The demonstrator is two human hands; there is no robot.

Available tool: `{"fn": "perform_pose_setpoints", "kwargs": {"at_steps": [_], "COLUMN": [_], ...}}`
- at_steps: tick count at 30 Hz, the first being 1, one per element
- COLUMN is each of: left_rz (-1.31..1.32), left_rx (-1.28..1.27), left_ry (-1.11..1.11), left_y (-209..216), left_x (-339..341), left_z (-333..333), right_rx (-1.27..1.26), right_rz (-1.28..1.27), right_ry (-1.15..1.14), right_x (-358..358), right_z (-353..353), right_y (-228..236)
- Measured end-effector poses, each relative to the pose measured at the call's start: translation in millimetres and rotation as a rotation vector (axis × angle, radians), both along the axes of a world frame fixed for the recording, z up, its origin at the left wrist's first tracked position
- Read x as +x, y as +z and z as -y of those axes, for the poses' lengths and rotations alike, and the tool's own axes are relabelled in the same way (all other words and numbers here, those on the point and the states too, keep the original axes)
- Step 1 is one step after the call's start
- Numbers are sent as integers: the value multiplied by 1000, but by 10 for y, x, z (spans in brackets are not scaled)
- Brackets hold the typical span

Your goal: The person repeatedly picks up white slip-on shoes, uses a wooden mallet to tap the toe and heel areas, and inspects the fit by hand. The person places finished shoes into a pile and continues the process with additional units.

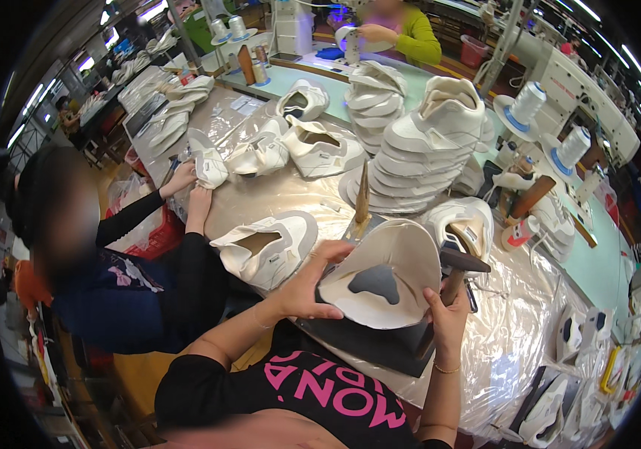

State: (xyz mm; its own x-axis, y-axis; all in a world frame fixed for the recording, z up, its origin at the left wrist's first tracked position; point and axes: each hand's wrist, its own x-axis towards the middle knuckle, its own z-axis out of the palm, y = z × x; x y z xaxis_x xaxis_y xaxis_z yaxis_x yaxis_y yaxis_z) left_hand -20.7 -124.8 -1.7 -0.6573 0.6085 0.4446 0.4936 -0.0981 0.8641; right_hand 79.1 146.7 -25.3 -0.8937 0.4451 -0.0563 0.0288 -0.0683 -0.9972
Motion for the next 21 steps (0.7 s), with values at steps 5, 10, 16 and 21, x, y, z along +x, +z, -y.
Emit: {"fn": "perform_pose_setpoints", "kwargs": {"at_steps": [5, 10, 16, 21], "left_rz": [271, 235, 313, 121], "left_rx": [-137, -205, -96, -50], "left_ry": [-307, -479, -404, -167], "left_y": [19, 62, 104, 117], "left_x": [-242, -217, 8, -146], "left_z": [18, -74, -183, -367], "right_rx": [-68, -149, -59, 256], "right_rz": [-16, -5, -22, -86], "right_ry": [100, 161, 129, -88], "right_x": [-108, -136, -203, -162], "right_z": [-36, -28, 14, -27], "right_y": [86, 93, 49, 123]}}
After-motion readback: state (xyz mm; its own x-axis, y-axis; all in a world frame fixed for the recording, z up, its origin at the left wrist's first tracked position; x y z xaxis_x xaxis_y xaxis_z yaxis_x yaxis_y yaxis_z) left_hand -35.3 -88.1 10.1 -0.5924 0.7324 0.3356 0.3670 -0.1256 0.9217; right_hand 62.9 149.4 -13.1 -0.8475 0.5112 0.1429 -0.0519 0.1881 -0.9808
